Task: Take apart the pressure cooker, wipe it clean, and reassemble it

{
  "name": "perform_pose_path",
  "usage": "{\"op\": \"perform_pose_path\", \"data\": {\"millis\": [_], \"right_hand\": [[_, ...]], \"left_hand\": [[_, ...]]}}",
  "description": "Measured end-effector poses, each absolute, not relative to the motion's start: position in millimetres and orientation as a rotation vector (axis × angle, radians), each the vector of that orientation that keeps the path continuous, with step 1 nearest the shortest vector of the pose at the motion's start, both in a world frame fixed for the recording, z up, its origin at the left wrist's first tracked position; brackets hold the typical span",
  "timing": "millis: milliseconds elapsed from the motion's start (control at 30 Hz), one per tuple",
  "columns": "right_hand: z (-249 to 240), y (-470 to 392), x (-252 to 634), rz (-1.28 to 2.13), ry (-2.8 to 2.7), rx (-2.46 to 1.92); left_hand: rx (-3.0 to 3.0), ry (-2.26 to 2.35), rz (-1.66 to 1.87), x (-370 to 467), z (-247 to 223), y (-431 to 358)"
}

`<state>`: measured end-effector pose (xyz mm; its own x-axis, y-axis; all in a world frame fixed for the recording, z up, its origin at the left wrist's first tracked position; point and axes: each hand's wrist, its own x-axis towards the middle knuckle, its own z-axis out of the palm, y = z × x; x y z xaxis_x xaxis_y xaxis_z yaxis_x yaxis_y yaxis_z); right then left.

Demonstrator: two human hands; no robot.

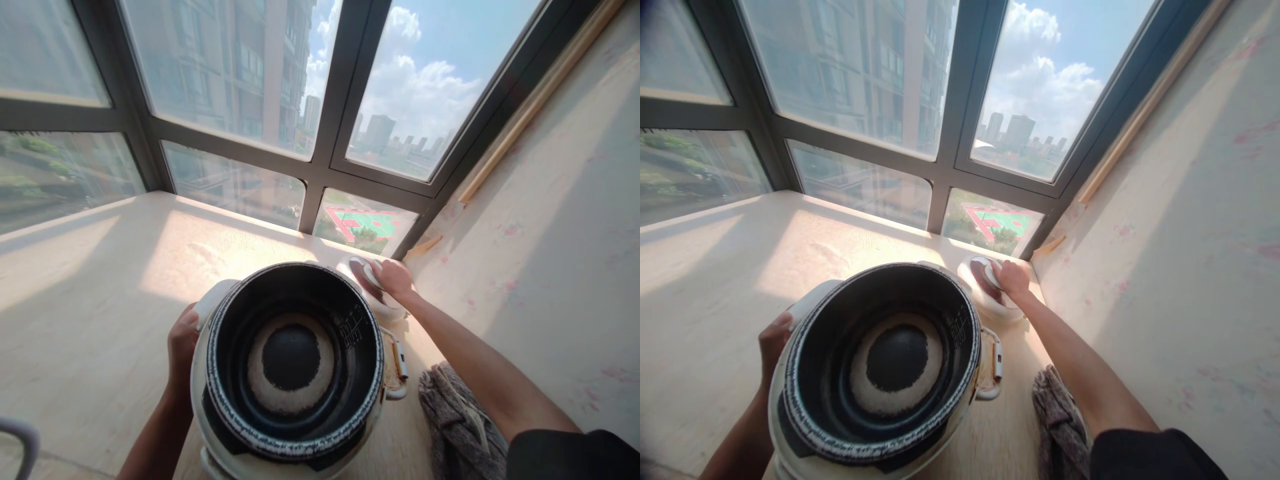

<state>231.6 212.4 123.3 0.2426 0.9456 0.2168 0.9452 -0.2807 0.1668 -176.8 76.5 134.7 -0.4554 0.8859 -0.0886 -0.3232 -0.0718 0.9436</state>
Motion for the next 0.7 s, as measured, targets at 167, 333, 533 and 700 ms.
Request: {"op": "perform_pose_path", "data": {"millis": [167, 333, 533, 700], "right_hand": [[111, 220, 241, 0.444, 1.905, 2.446], [103, 220, 246, 0.42, 1.901, 2.441], [96, 212, 241, 0.417, 1.897, 2.404], [89, 207, 236, 0.423, 1.957, 2.37]], "left_hand": [[0.659, 1.325, 1.704, -176, 136, 78], [0.644, 1.332, 1.707, -182, 134, 82], [0.62, 1.312, 1.675, -183, 135, 84], [0.635, 1.276, 1.713, -182, 126, 81]]}}
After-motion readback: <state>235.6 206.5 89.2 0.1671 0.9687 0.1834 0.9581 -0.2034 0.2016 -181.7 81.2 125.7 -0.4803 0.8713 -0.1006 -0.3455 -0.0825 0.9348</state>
